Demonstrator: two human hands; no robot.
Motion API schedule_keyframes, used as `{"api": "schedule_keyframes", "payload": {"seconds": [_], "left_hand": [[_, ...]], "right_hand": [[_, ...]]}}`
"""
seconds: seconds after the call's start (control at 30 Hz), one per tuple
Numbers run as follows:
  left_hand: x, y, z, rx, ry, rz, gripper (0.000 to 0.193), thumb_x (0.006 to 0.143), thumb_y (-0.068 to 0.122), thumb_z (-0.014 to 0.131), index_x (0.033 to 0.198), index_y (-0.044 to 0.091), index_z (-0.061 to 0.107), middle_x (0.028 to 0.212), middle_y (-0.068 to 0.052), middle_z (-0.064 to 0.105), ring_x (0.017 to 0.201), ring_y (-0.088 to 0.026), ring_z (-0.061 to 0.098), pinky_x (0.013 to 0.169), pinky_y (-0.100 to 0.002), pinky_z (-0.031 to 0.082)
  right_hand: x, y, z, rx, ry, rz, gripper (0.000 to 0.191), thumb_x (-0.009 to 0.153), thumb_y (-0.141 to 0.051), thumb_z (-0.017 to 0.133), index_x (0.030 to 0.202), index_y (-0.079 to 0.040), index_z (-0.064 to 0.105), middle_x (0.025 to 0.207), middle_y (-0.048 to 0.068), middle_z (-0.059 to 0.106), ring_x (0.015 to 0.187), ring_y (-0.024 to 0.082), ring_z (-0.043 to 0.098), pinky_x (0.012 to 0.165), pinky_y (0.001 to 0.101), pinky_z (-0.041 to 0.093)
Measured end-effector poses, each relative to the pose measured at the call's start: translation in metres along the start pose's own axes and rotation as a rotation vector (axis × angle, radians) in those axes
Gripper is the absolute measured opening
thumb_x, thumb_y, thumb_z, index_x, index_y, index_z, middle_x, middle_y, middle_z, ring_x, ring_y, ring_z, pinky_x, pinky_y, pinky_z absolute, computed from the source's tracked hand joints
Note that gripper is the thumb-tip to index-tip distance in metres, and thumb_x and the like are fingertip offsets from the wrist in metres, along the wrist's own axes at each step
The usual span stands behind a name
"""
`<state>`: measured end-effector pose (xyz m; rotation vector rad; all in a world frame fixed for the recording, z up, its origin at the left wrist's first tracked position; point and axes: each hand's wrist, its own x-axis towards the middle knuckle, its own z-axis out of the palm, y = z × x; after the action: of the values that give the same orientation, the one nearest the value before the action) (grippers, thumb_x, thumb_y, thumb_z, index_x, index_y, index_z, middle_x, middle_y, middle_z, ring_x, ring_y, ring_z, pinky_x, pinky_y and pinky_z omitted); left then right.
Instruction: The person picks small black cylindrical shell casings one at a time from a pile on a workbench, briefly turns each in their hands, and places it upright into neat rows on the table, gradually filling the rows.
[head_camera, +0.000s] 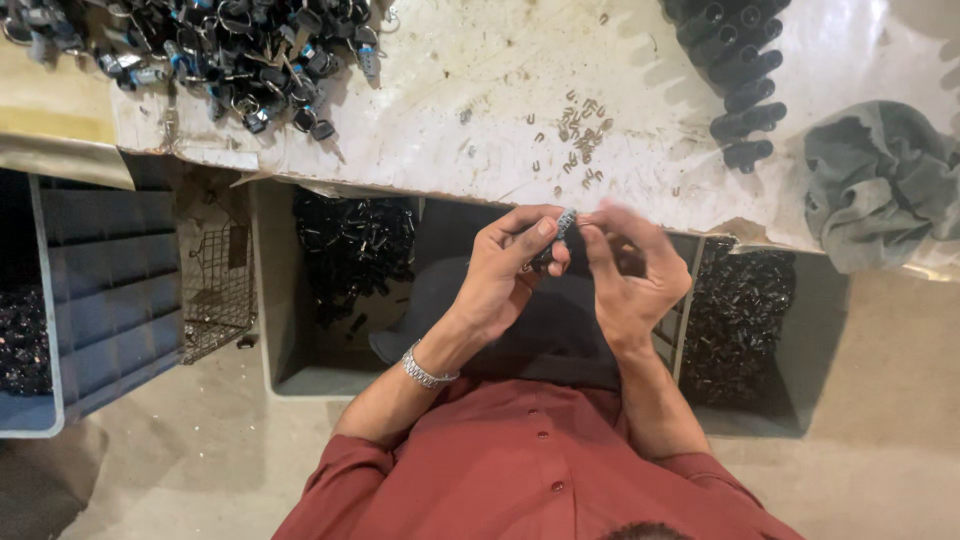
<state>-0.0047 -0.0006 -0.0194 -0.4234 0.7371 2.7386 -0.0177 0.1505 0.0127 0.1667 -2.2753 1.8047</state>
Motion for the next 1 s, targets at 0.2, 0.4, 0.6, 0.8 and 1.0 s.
{"api": "schedule_keyframes", "payload": {"seconds": [0.2, 0.4, 0.6, 0.8, 1.0], "left_hand": [[-0.003, 0.003, 0.007, 0.081, -0.012, 0.071, 0.019, 0.098, 0.01, 0.072, 0.109, -0.004, 0.067, 0.099, -0.008, 0.075, 0.081, -0.013, 0.069, 0.068, -0.029, 0.055], [-0.011, 0.016, 0.024, 0.402, 0.001, 0.257, 0.012, 0.097, 0.004, 0.072, 0.106, -0.004, 0.071, 0.098, -0.01, 0.076, 0.084, -0.013, 0.072, 0.074, -0.029, 0.058], [-0.001, 0.043, 0.015, 0.693, -0.315, 0.107, 0.009, 0.099, 0.003, 0.075, 0.098, -0.002, 0.067, 0.095, -0.008, 0.076, 0.088, -0.011, 0.073, 0.081, -0.026, 0.059], [0.115, 0.078, 0.033, 1.341, -0.339, 0.306, 0.016, 0.091, 0.006, 0.069, 0.106, 0.008, 0.072, 0.092, -0.005, 0.078, 0.085, -0.011, 0.074, 0.077, -0.027, 0.059], [0.265, 0.11, 0.06, 1.462, -0.162, 0.913, 0.036, 0.084, 0.018, 0.085, 0.116, 0.007, 0.072, 0.11, -0.008, 0.075, 0.077, -0.017, 0.071, 0.069, -0.031, 0.058]], "right_hand": [[0.0, 0.0, -0.003, -0.017, -0.024, -0.081, 0.013, 0.096, 0.005, 0.079, 0.105, -0.002, 0.073, 0.104, 0.004, 0.075, 0.078, 0.003, 0.061, 0.064, 0.0164, 0.044], [0.007, 0.003, -0.013, -0.005, -0.099, 0.066, 0.015, 0.093, 0.004, 0.08, 0.105, -0.001, 0.073, 0.101, 0.005, 0.074, 0.075, 0.003, 0.059, 0.062, 0.0174, 0.042], [0.019, 0.02, -0.04, 0.485, -0.335, 0.539, 0.032, 0.089, -0.001, 0.077, 0.12, -0.002, 0.073, 0.096, 0.006, 0.071, 0.066, 0.005, 0.056, 0.055, 0.0187, 0.041], [0.019, 0.019, -0.06, 0.65, -0.27, 0.246, 0.031, 0.106, -0.022, 0.067, 0.125, 0.0, 0.056, 0.115, 0.009, 0.066, 0.104, 0.014, 0.063, 0.095, 0.0281, 0.049], [0.018, 0.015, -0.079, 0.98, -0.156, 0.223, 0.03, 0.12, -0.026, 0.057, 0.134, -0.002, 0.045, 0.076, 0.001, 0.044, 0.074, 0.014, 0.043, 0.075, 0.0294, 0.041]]}}
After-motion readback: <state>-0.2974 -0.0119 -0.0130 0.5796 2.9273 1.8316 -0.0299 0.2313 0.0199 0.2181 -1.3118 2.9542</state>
